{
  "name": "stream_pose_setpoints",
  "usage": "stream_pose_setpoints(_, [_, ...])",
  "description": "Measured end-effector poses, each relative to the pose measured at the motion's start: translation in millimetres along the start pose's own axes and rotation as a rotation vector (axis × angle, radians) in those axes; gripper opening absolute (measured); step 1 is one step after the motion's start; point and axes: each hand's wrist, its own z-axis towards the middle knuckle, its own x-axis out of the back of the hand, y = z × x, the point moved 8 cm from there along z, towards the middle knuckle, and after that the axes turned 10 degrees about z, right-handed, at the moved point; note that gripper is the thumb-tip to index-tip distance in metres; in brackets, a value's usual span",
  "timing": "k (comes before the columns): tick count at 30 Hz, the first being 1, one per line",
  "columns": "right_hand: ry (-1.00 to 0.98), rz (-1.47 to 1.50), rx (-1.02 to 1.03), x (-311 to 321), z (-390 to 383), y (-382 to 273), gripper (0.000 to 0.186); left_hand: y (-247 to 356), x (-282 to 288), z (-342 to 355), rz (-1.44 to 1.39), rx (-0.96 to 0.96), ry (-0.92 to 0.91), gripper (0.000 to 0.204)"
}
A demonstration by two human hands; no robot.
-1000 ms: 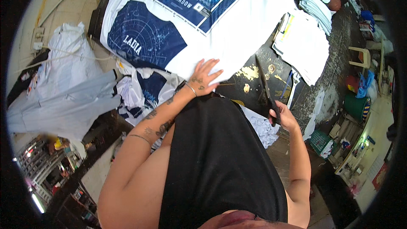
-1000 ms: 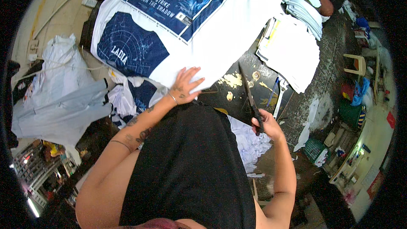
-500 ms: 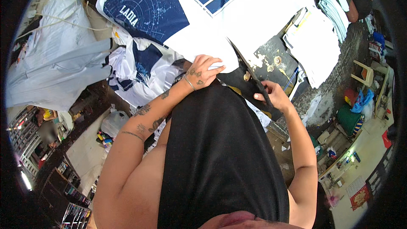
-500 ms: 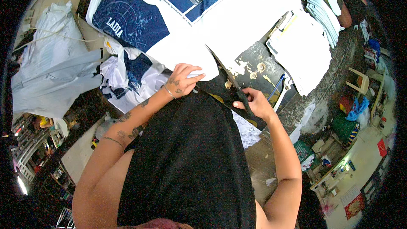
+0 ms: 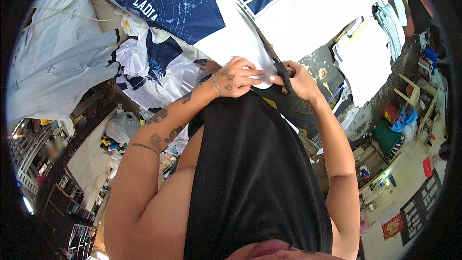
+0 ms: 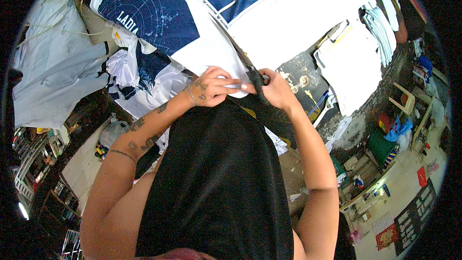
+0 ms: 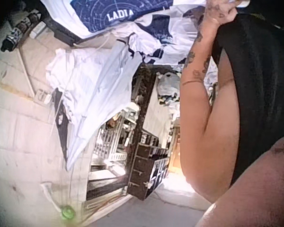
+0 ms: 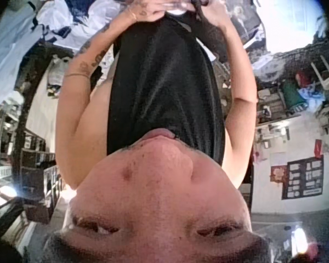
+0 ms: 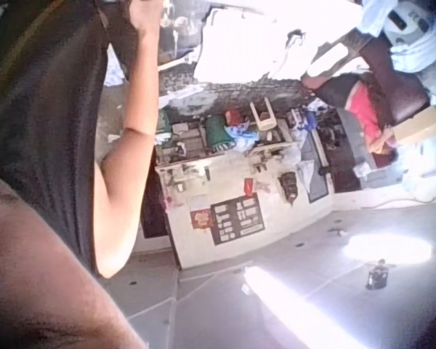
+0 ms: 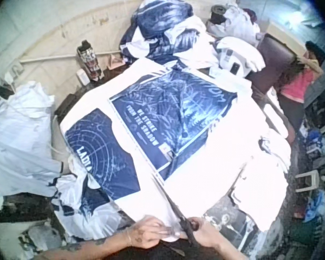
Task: The person cuts the side seams of several printed t-shirts using shears, then folds each shirt and writes on a clipboard. The shirts are handled one at a time and stacked after cutting.
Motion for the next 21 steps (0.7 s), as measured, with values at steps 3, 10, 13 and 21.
stream_pose_setpoints(3, [-0.026, 0.023, -0.031, -6.1, 14.2, -7.9, 0.085, -1.9, 1.8, -1.0, -0.030, -0.015, 0.026, 0.044])
stream_pose_setpoints(10, [0.031, 0.037, 0.063, -9.9, 44.7, -49.5, 0.074, -10.1, -12.0, -11.2, -0.066, -0.093, -0.062, 0.039])
stream_pose_setpoints(13, [0.006, 0.041, 0.070, -13.6, 57.2, -66.0, 0.073, -9.1, -9.5, -7.4, -0.154, -0.056, -0.038, 0.039])
stream_pose_setpoints(21, [-0.001, 0.106, 0.018, -24.2, 79.5, -102.4, 0.068, -69.2, 104.8, 4.1, 0.020, 0.002, 0.280, 0.029])
